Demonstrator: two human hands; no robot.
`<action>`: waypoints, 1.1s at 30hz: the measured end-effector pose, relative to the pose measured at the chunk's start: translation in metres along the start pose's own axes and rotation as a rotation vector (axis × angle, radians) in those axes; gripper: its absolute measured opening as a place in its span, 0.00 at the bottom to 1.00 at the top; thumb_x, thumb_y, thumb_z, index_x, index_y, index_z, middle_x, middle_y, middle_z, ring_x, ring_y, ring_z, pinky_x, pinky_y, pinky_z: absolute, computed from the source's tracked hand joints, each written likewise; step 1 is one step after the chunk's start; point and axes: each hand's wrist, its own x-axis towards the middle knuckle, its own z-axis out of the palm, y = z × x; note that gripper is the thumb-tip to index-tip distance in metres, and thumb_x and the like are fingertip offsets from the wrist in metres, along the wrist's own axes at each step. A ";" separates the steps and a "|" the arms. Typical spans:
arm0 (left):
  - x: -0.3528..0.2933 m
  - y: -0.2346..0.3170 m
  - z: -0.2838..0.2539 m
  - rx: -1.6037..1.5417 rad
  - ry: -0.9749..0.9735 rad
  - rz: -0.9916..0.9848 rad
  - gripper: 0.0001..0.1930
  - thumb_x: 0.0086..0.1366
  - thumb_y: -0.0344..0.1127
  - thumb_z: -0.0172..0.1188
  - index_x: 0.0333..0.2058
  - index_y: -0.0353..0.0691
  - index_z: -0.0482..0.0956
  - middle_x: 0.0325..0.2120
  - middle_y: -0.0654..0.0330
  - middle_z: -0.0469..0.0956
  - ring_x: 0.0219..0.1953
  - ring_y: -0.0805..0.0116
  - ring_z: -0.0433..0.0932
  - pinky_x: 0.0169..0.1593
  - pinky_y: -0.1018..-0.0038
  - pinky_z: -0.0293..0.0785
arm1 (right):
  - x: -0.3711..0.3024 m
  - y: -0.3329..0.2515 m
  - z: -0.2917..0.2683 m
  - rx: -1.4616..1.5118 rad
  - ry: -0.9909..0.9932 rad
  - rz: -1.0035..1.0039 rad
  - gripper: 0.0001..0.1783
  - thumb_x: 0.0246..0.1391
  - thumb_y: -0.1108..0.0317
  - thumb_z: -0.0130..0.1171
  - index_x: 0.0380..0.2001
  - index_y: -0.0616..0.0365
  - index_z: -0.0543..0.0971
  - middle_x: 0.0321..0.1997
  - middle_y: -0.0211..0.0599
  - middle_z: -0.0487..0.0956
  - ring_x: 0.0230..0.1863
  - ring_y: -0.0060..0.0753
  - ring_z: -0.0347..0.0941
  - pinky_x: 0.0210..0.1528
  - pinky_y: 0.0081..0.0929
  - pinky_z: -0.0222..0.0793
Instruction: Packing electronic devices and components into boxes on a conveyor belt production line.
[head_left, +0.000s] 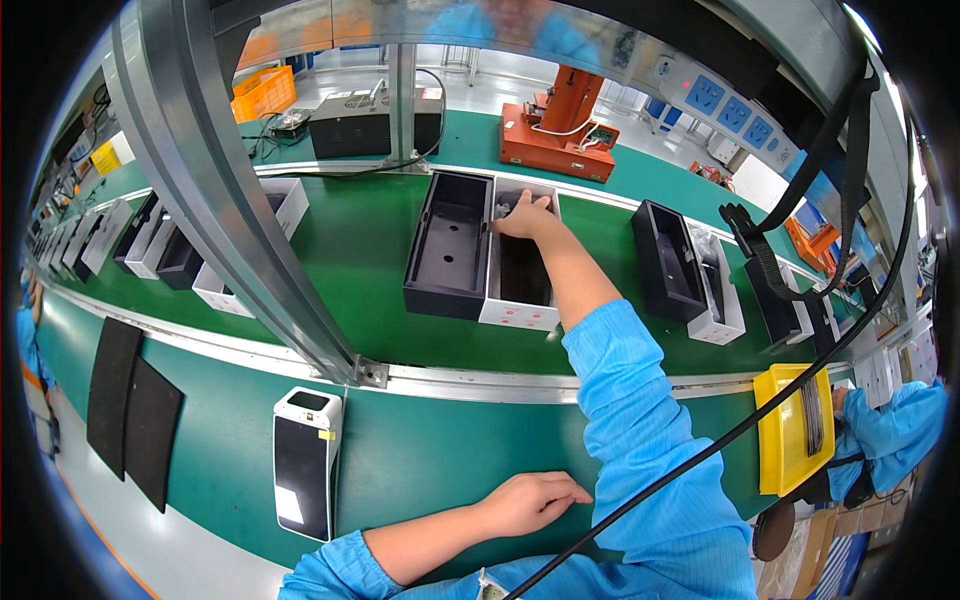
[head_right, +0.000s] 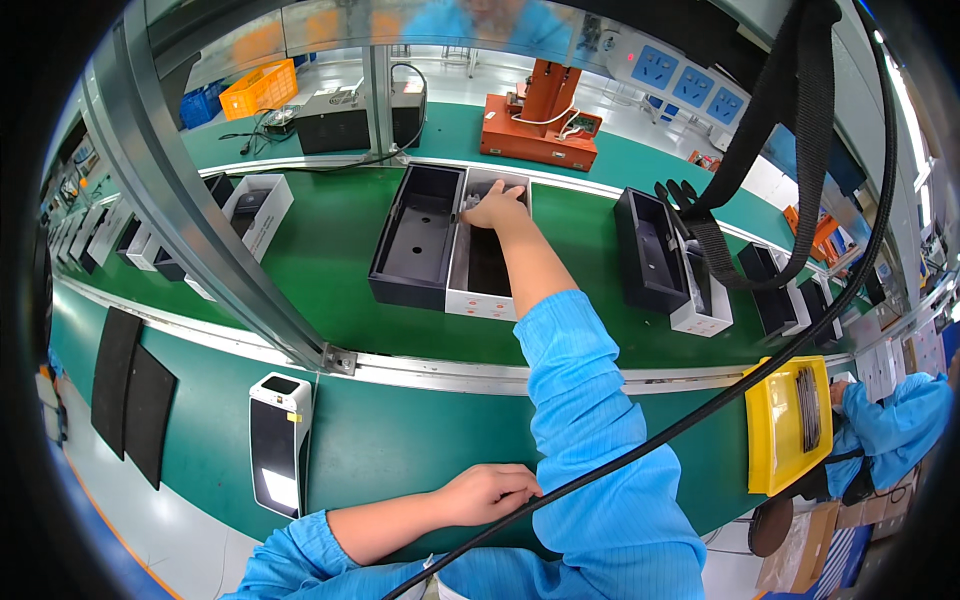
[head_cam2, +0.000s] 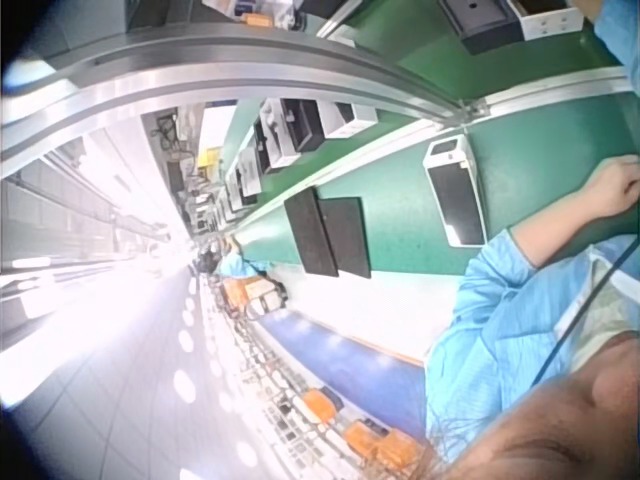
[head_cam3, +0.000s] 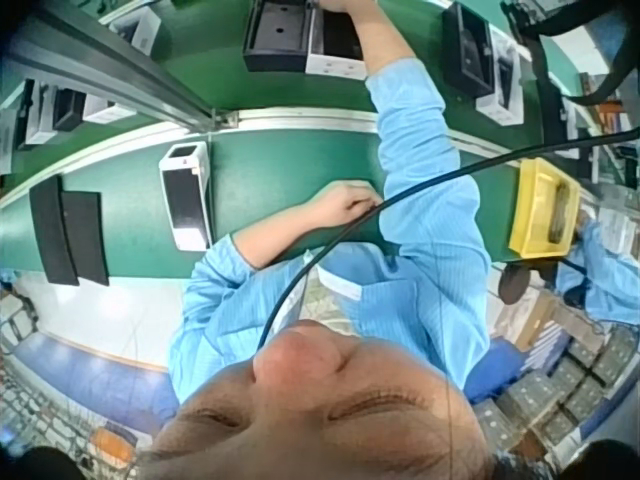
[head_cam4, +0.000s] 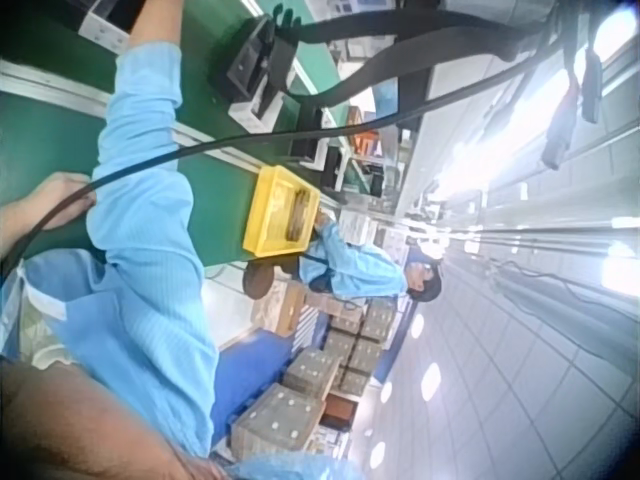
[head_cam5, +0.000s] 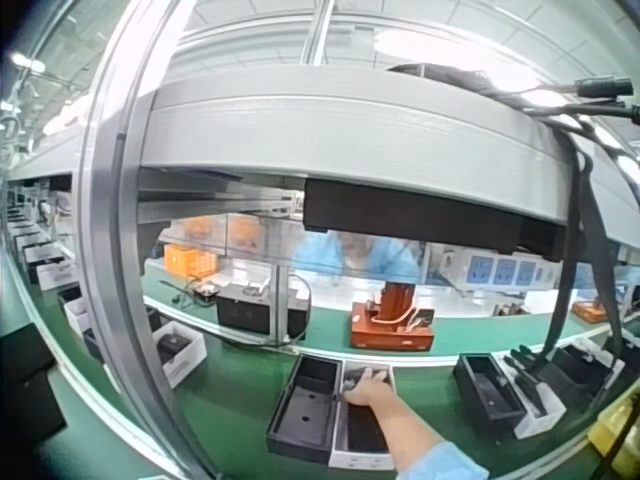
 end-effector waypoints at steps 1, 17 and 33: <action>0.000 0.001 0.000 -0.002 -0.008 -0.011 0.12 0.64 0.26 0.53 0.44 0.41 0.81 0.39 0.59 0.79 0.40 0.58 0.79 0.43 0.67 0.76 | -0.001 -0.001 0.000 0.004 0.000 0.000 0.69 0.41 0.32 0.63 0.72 0.58 0.37 0.74 0.67 0.31 0.73 0.64 0.46 0.72 0.44 0.49; -0.001 0.001 -0.001 0.031 -0.004 0.007 0.10 0.65 0.28 0.54 0.43 0.40 0.80 0.39 0.59 0.80 0.39 0.57 0.80 0.41 0.67 0.77 | -0.005 -0.019 0.001 -0.009 -0.014 -0.001 0.68 0.43 0.32 0.61 0.72 0.57 0.35 0.74 0.67 0.30 0.73 0.63 0.47 0.71 0.43 0.50; -0.002 -0.001 0.003 0.026 0.073 0.050 0.08 0.65 0.28 0.54 0.40 0.37 0.79 0.37 0.57 0.79 0.38 0.55 0.80 0.40 0.66 0.76 | -0.003 -0.039 0.011 -0.003 0.024 -0.031 0.68 0.42 0.32 0.61 0.72 0.58 0.37 0.74 0.68 0.32 0.72 0.63 0.51 0.70 0.43 0.53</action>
